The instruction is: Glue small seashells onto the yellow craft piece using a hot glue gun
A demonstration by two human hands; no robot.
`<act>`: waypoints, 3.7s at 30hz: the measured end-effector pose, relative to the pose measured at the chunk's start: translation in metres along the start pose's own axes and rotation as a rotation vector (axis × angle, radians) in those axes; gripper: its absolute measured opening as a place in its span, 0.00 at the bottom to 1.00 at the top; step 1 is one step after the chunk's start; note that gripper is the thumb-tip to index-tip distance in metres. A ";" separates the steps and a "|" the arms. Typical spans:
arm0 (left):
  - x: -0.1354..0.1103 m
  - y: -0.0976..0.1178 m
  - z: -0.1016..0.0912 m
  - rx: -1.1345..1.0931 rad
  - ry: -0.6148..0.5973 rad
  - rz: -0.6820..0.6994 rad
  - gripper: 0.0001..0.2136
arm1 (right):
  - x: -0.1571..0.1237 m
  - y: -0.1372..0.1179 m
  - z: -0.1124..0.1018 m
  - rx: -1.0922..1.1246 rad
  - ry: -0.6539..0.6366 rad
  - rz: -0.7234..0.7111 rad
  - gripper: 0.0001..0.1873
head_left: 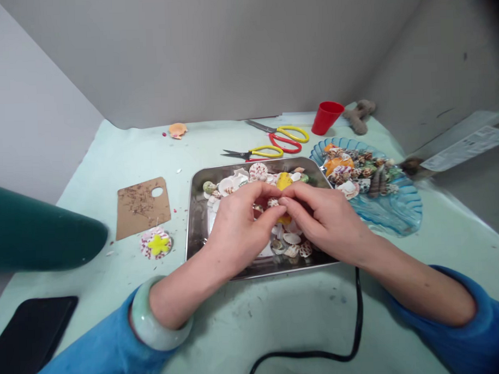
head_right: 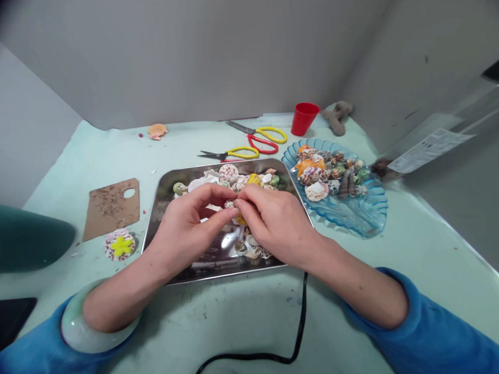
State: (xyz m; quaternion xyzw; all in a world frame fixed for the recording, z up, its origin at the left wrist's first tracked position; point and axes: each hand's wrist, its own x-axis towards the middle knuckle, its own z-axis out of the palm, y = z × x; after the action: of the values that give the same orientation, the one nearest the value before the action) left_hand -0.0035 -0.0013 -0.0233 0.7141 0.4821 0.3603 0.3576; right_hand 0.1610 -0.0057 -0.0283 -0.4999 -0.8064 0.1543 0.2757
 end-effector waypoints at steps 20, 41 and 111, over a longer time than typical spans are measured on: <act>0.000 0.001 0.000 -0.006 0.004 0.017 0.06 | 0.001 -0.002 0.000 -0.014 -0.007 0.005 0.09; 0.000 0.000 0.000 0.000 0.001 0.013 0.06 | 0.000 0.000 0.001 -0.018 -0.012 0.006 0.09; 0.001 0.002 0.001 0.024 -0.083 -0.085 0.06 | 0.000 0.001 0.002 -0.062 -0.100 0.052 0.12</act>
State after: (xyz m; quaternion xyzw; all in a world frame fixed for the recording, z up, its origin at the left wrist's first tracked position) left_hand -0.0018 -0.0013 -0.0216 0.7117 0.5006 0.3090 0.3839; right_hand 0.1606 -0.0052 -0.0303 -0.5205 -0.8103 0.1613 0.2155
